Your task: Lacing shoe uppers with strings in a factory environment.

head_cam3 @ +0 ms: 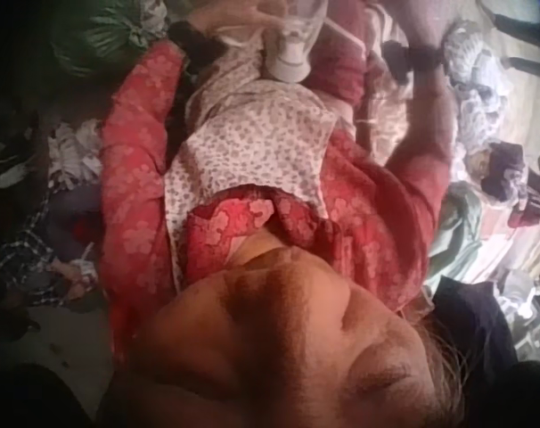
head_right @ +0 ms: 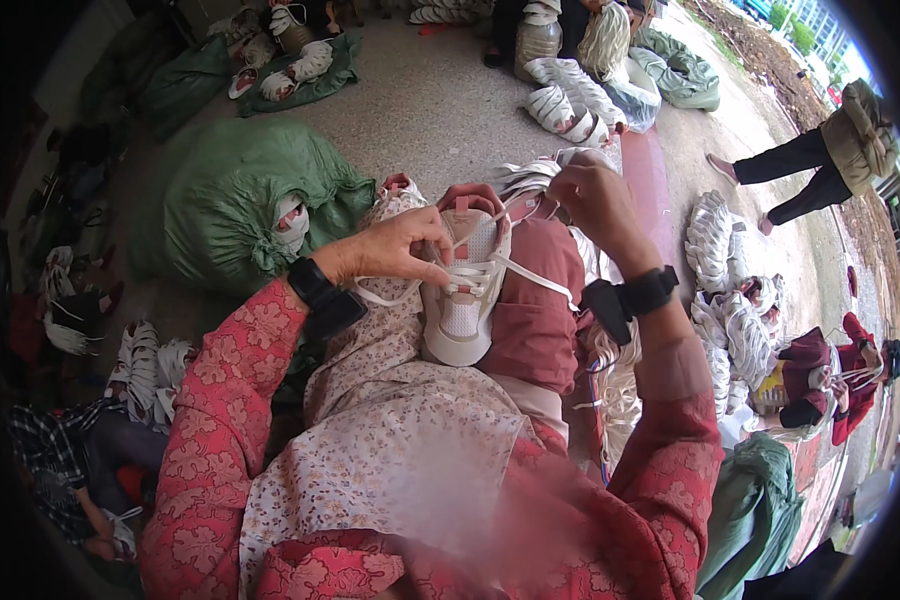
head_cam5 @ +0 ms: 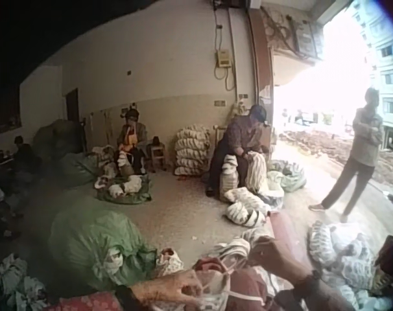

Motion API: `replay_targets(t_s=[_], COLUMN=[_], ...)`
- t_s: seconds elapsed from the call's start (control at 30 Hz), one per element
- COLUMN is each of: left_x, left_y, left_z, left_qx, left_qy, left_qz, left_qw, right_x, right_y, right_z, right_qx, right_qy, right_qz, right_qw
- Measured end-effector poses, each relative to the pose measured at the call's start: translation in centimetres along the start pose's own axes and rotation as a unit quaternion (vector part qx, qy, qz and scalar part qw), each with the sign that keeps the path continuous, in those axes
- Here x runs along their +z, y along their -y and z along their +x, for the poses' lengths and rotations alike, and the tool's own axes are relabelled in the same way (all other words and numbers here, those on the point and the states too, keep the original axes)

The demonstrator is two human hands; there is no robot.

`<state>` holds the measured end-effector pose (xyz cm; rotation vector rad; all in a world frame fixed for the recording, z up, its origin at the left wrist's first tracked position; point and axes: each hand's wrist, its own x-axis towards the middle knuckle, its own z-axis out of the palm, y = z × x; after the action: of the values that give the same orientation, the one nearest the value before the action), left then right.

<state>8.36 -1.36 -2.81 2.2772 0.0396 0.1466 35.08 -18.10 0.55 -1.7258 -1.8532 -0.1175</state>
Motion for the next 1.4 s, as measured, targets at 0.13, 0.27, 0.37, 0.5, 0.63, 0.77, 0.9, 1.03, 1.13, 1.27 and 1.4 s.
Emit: replay_targets(t_s=[0.13,0.27,0.37,0.5,0.63,0.77,0.9,1.03,1.13,1.27,1.4], left_x=[0.9,1.0,0.8,-0.1,-0.8,-0.3,-0.1,-0.2,1.4,7.6,12.2], left_y=[0.5,0.7,0.3,0.2,-0.2,0.0,-0.1,0.3,-1.7,-4.1,-5.4], left_z=[0.3,0.9,0.6,0.5,0.6,0.9,0.6,1.5,1.0,4.0,4.0], left_qx=[-0.027,-0.057,-0.082,-0.101,-0.158,-0.103,-0.04,-0.064,0.1,0.136,0.184], left_qy=[-0.001,0.018,0.021,0.083,0.136,0.139,0.087,0.103,-0.053,-0.075,0.061], left_qz=[0.145,0.009,-0.072,-0.108,-0.156,-0.151,-0.068,-0.073,0.245,0.324,0.332], left_qw=[0.989,0.998,0.994,0.986,0.965,0.973,0.993,0.99,0.963,0.933,0.923], right_x=[1.2,3.7,4.8,5.9,0.3,-10.0,-14.5,-14.7,-12.6,-13.1,-15.3], right_y=[3.2,4.4,4.4,-1.4,-10.9,-20.2,-21.6,-19.4,-10.5,-8.5,-5.8], right_z=[-1.0,-0.6,-0.1,-1.4,-5.4,-13.9,-18.3,-18.0,-11.3,-9.7,-10.6], right_qx=[0.32,0.213,0.267,0.241,0.236,0.235,0.203,0.14,0.157,0.21,0.222], right_qy=[0.146,0.063,-0.007,-0.074,-0.195,-0.336,-0.475,-0.43,-0.39,-0.381,-0.335], right_qz=[0.47,0.798,0.869,0.892,0.902,0.902,0.822,0.847,0.808,0.685,0.739], right_qw=[0.809,0.56,0.416,0.376,0.305,0.134,0.24,0.28,0.412,0.584,0.541])
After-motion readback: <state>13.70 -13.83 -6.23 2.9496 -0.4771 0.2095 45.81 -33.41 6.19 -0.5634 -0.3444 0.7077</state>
